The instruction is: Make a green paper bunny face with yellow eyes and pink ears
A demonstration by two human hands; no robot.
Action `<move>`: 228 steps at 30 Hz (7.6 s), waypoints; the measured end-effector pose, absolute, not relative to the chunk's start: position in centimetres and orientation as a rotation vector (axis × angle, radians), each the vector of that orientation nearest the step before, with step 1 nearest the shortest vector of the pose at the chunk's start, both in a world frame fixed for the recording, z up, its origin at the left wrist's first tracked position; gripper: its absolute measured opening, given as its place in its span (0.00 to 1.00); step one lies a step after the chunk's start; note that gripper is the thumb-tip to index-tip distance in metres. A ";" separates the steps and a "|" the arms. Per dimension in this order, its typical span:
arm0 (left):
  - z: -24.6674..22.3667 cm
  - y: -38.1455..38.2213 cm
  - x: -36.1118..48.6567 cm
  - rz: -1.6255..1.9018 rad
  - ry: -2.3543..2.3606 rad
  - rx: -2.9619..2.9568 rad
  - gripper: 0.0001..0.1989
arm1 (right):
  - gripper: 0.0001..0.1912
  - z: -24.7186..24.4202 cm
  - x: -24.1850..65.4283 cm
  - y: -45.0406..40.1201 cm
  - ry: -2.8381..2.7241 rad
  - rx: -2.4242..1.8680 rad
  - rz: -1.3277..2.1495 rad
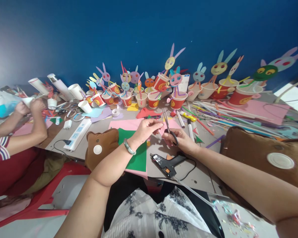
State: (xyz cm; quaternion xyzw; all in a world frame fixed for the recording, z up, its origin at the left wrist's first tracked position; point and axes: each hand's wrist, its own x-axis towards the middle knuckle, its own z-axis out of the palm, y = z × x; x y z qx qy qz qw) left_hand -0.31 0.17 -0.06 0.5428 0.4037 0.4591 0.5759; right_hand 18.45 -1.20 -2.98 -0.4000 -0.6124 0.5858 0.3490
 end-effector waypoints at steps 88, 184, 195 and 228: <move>0.6 -0.6 0.0 0.773 0.881 1.146 0.09 | 0.24 -4.2 18.7 -0.3 -1.446 -0.824 1.652; -0.5 -0.4 0.8 0.947 0.888 1.104 0.15 | 0.21 -3.8 18.6 -0.9 -1.469 -0.955 1.473; -0.6 -0.4 0.8 0.961 0.861 1.142 0.15 | 0.19 -3.8 18.6 -0.9 -1.482 -0.981 1.492; 0.6 -0.3 -0.4 0.721 0.778 1.157 0.19 | 0.28 -3.2 18.2 -0.8 -1.385 -0.826 1.709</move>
